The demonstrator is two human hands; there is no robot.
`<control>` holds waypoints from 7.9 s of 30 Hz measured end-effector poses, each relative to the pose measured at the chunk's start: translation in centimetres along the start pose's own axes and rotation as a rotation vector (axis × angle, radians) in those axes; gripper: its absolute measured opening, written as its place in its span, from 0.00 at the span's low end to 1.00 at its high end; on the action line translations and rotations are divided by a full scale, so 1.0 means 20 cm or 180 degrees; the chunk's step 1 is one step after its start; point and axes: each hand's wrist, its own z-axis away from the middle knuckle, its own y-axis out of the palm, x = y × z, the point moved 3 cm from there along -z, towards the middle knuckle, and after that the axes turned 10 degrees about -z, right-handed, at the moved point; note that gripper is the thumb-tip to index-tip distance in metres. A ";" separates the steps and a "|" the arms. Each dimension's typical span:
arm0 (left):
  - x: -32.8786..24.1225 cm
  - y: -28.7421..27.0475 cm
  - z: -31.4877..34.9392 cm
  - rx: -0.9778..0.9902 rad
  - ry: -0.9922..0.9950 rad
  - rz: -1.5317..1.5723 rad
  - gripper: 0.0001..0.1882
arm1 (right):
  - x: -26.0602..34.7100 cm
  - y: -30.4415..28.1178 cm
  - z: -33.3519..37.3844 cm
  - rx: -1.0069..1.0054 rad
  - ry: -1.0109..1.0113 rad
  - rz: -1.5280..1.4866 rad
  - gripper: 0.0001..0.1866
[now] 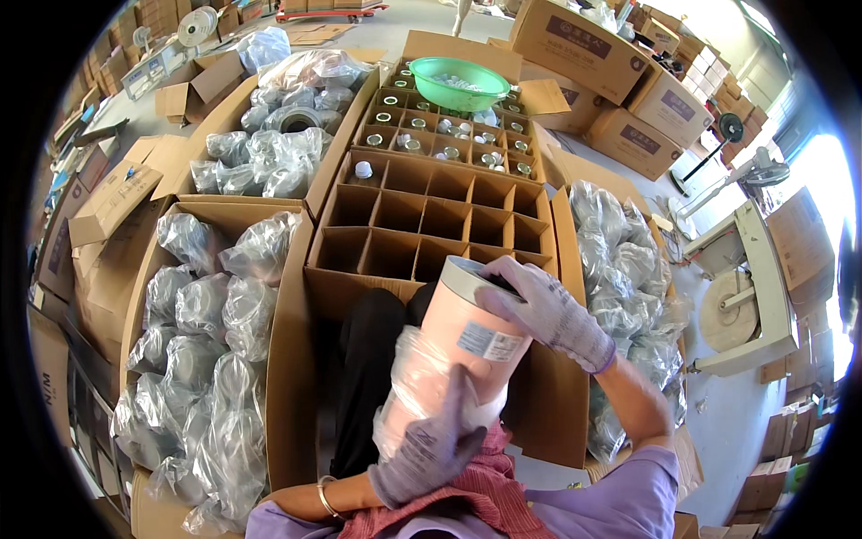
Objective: The person assembles thermal mugs by placing metallic liners and lids into outer shells, wraps the finished mugs in plastic bags, and places them into organized slots in a cardboard box.
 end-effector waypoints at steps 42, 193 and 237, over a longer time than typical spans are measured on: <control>0.29 -0.75 -0.47 -0.2685 0.0791 0.0214 0.12 | 0.03 0.16 -0.19 0.0465 -0.1926 -0.1391 0.58; 0.56 -0.51 -0.62 -0.1511 0.0545 0.2883 0.26 | -0.46 0.17 -0.31 -0.0768 -0.0972 -0.2437 0.39; 1.23 -0.20 -1.12 -0.1208 -0.1045 0.2846 0.29 | -0.34 0.38 -1.05 0.0267 -0.3086 0.2607 0.30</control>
